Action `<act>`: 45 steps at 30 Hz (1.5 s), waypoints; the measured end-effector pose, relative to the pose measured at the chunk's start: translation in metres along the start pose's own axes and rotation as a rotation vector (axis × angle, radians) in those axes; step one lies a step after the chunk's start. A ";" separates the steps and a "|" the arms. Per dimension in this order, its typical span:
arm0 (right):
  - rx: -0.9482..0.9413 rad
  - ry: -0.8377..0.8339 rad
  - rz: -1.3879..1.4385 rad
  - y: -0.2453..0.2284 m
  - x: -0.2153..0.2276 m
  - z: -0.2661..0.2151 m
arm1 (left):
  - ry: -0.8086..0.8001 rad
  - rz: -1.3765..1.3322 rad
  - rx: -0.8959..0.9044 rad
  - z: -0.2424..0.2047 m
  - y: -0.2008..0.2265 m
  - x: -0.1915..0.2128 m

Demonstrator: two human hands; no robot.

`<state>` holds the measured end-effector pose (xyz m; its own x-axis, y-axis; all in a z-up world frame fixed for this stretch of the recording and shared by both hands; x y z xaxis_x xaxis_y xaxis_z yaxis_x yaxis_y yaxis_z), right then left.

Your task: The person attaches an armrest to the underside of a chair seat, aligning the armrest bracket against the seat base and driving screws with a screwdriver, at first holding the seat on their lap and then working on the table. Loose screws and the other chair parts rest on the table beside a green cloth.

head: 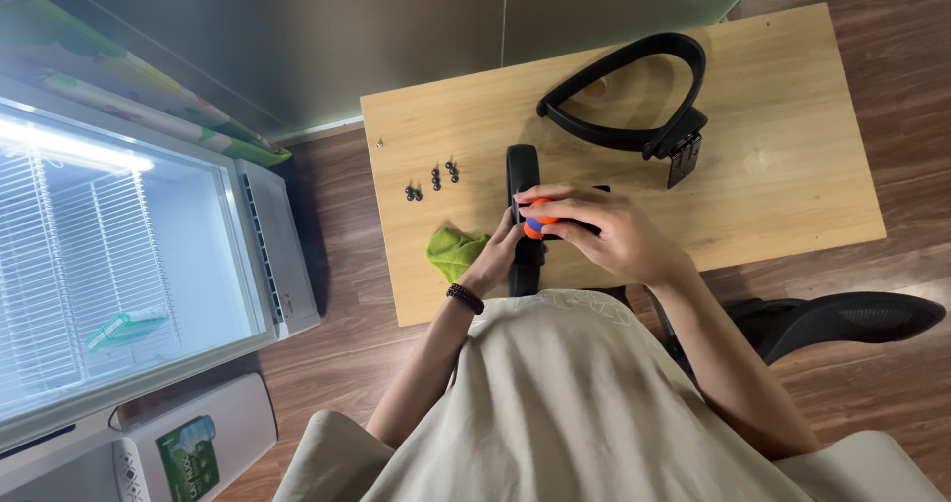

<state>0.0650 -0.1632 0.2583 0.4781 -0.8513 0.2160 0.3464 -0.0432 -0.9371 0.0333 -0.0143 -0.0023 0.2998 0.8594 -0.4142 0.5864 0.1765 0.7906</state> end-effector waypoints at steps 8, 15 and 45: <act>0.017 0.090 -0.046 0.011 -0.005 -0.005 | -0.017 0.020 -0.058 0.011 -0.024 0.004; 0.070 0.223 -0.170 0.015 -0.003 -0.004 | -0.019 0.012 -0.063 0.005 -0.011 -0.005; -0.693 -0.231 -0.121 0.091 -0.017 -0.083 | 0.061 0.050 -0.059 0.016 0.014 -0.007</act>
<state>0.0213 -0.1958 0.1464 0.6534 -0.6912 0.3088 -0.1455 -0.5149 -0.8448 0.0512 -0.0254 0.0041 0.2800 0.8951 -0.3469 0.5264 0.1590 0.8352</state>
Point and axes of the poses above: each hand's wrist, its own z-axis towards the middle knuckle, its own x-axis out of the back of the hand, y = z × x, the point moved 4 cm from there along z, towards the middle knuckle, and after that the axes turned 10 degrees about z, right-handed, at the moved point
